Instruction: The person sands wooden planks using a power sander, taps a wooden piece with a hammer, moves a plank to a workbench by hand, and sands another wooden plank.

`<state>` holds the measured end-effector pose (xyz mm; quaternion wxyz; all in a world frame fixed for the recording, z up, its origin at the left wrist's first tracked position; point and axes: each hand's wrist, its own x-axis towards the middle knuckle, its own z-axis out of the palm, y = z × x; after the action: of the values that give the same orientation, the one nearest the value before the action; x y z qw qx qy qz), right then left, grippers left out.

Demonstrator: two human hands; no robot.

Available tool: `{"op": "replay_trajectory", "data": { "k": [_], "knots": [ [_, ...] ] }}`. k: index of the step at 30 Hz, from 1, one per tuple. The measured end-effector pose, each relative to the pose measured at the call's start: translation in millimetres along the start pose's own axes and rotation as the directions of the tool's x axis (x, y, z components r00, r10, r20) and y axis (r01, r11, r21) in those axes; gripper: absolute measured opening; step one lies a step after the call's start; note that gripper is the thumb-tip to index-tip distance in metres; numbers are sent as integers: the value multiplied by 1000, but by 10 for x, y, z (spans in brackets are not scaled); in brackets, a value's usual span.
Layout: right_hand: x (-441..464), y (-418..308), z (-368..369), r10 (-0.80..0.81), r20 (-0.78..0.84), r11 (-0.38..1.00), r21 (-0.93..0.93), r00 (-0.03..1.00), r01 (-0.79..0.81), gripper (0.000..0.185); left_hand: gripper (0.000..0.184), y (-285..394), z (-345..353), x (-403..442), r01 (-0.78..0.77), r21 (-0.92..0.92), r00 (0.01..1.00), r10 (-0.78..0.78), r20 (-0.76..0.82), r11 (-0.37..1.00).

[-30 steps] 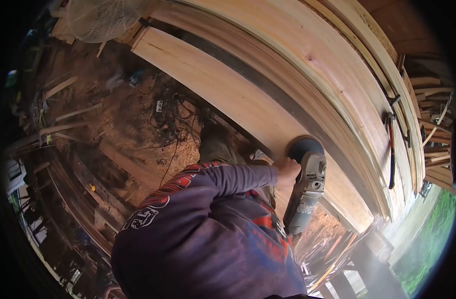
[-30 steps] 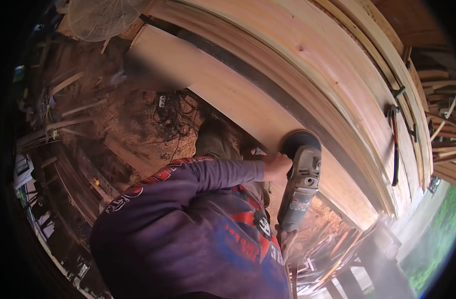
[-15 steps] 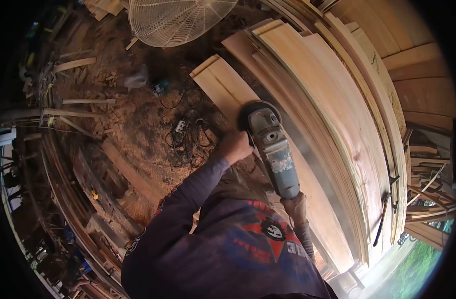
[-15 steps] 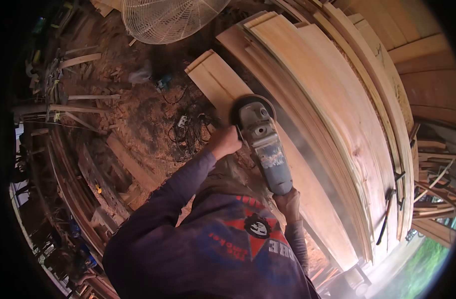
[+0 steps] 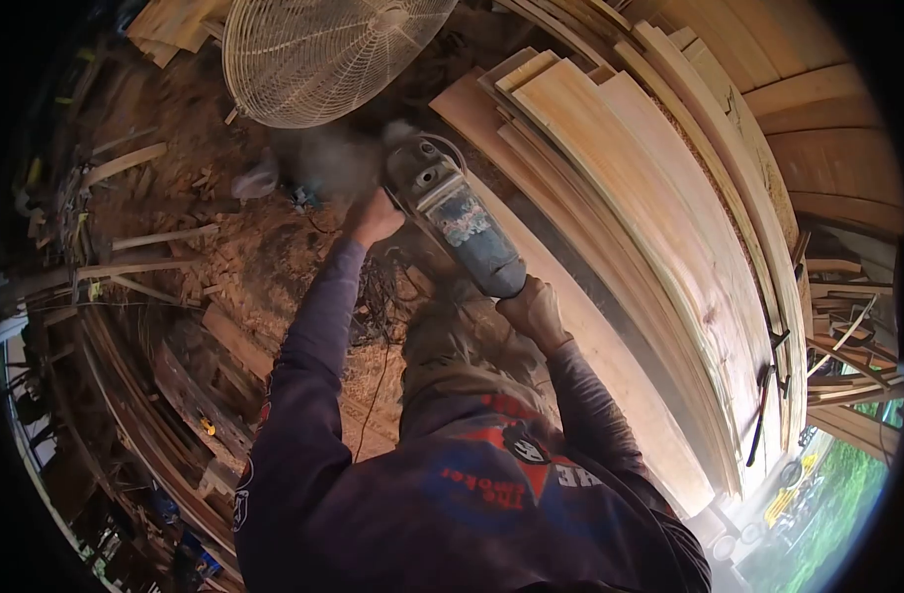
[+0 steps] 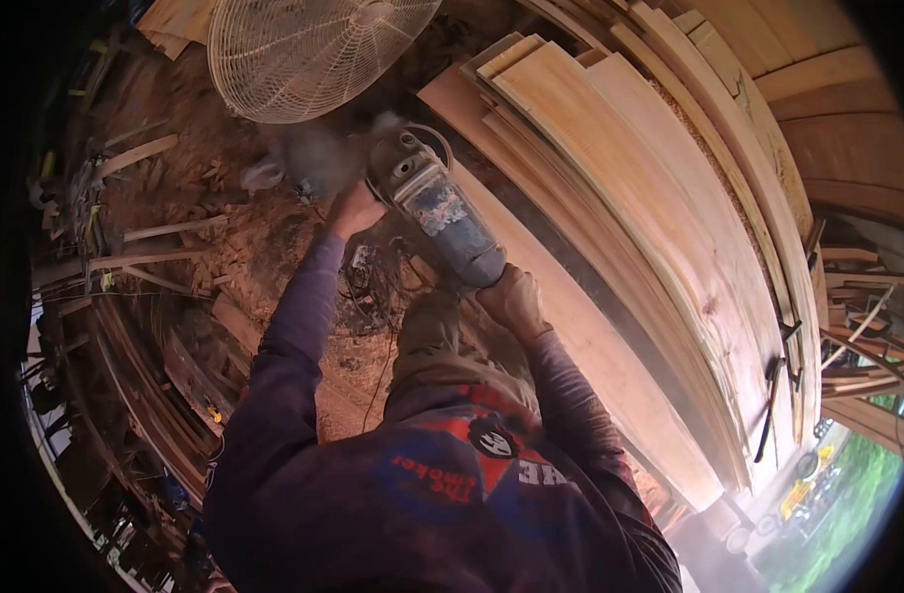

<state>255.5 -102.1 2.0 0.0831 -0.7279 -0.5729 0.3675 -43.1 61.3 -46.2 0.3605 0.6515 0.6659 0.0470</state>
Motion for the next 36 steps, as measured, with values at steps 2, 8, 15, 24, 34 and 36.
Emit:
{"op": "replay_trajectory", "data": {
  "k": [2, 8, 15, 24, 34, 36],
  "knots": [
    [-71, -1, -3, 45, -13, 999, 10, 999, -45, 33, 49, -121, 181, 208, -37, 51, 999, 36, 11, 998],
    [-267, 93, -41, 64, -77, 997, 58, 995, -60, 35, 49, -36, 349, 107, -193, 8, 975, 193, -108, 981],
    [-55, -176, 52, 89, 24, 993, 71, 996, -90, 37, 35, -104, -17, 341, -13, 57, 1000, 14, -3, 998],
    [-677, 255, 156, 163, 43, 986, 27, 986, -165, 39, 29, 419, -4, -505, -4, 64, 997, 0, 73, 998],
    [-312, 8, 177, 50, 31, 999, 9, 998, -51, 41, 40, -136, 69, -367, 115, -15, 992, -114, 46, 993],
    [-347, -54, 131, 84, 28, 996, 4, 996, -84, 43, 42, -81, 49, -357, 60, 44, 994, -64, 92, 997]
  ]
}}
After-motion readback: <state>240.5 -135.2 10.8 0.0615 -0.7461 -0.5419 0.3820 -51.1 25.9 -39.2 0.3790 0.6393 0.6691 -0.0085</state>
